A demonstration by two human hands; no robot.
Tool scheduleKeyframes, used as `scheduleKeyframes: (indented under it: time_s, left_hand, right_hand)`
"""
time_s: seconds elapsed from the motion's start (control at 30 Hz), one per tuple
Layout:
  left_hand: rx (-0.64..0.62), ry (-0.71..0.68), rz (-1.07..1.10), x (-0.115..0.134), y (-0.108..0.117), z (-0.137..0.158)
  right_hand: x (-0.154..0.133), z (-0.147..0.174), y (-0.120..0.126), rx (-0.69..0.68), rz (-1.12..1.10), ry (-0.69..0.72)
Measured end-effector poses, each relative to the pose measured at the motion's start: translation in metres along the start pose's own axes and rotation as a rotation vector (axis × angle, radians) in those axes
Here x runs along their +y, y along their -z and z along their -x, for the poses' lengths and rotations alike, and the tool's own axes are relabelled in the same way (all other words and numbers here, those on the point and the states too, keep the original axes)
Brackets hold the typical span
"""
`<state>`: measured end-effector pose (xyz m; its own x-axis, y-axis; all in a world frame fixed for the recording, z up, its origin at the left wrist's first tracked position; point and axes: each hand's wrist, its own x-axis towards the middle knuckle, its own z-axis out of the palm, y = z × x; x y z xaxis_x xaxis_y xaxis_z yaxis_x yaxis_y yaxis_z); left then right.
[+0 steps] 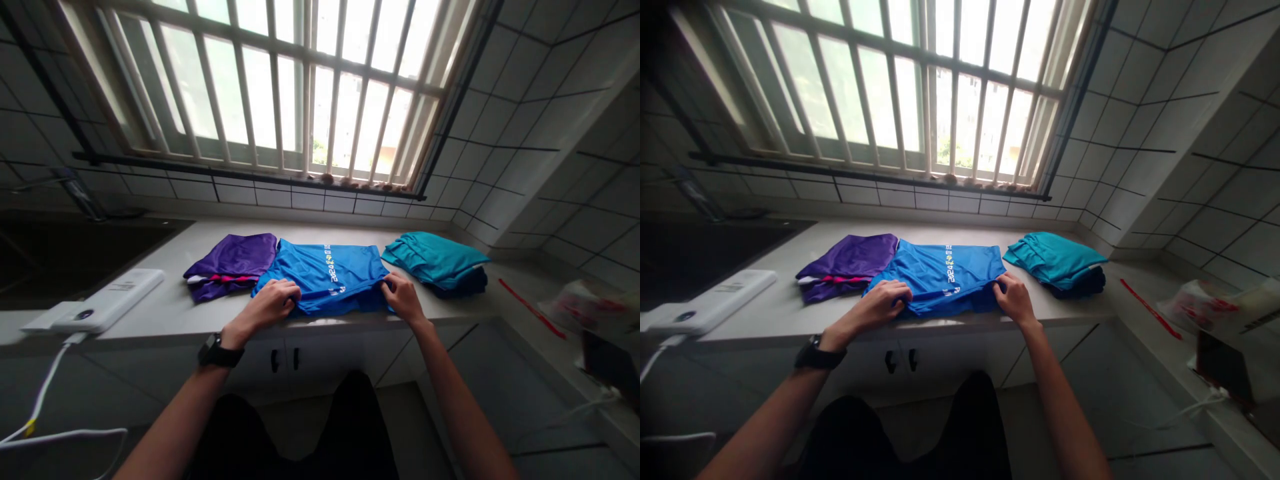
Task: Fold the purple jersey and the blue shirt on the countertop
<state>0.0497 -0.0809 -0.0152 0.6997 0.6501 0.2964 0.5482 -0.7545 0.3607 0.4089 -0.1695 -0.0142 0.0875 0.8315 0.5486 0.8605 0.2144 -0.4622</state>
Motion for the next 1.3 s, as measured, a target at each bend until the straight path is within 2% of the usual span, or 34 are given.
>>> scheduleKeyframes:
  time_s: [0.07,0.13,0.23,0.37,0.47,0.63,0.73,1.0,1.13,1.23,1.3]
  left_hand:
    - [0.035,0.077,-0.007,-0.007,-0.011,0.000]
    - [0.046,0.124,0.019,-0.015,-0.019,0.004]
    - [0.015,0.119,0.146,-0.020,-0.019,0.011]
    - [-0.022,0.072,0.399,-0.018,-0.004,0.019]
    - [-0.015,0.074,0.467,-0.017,0.003,0.023]
    - [-0.035,0.142,0.444,-0.022,-0.003,0.021]
    - [-0.032,0.134,0.422,-0.024,-0.007,0.018]
    - [-0.006,0.056,0.340,-0.029,-0.016,0.013]
    - [-0.017,0.097,0.396,-0.026,-0.016,0.014]
    - [0.111,0.179,0.338,-0.025,-0.013,0.015]
    - [0.230,0.229,0.184,-0.027,-0.012,0.017]
  right_hand:
    - [0.011,0.005,-0.004,-0.037,-0.034,-0.001]
    - [0.023,0.011,-0.006,-0.139,-0.083,0.006]
    - [0.034,0.016,-0.008,-0.226,-0.158,-0.008]
    - [0.033,0.018,-0.009,-0.214,-0.258,-0.019]
    - [0.031,0.019,-0.009,-0.151,-0.276,-0.055]
    - [0.029,0.019,-0.013,-0.044,-0.207,-0.078]
    - [0.028,0.019,-0.016,0.001,-0.144,-0.080]
    - [0.031,0.020,-0.021,-0.108,-0.074,-0.093]
    - [0.037,0.021,-0.026,-0.041,0.009,-0.110]
    - [0.046,0.020,-0.034,0.052,0.101,-0.156]
    - [0.052,0.019,-0.040,0.060,0.142,-0.183]
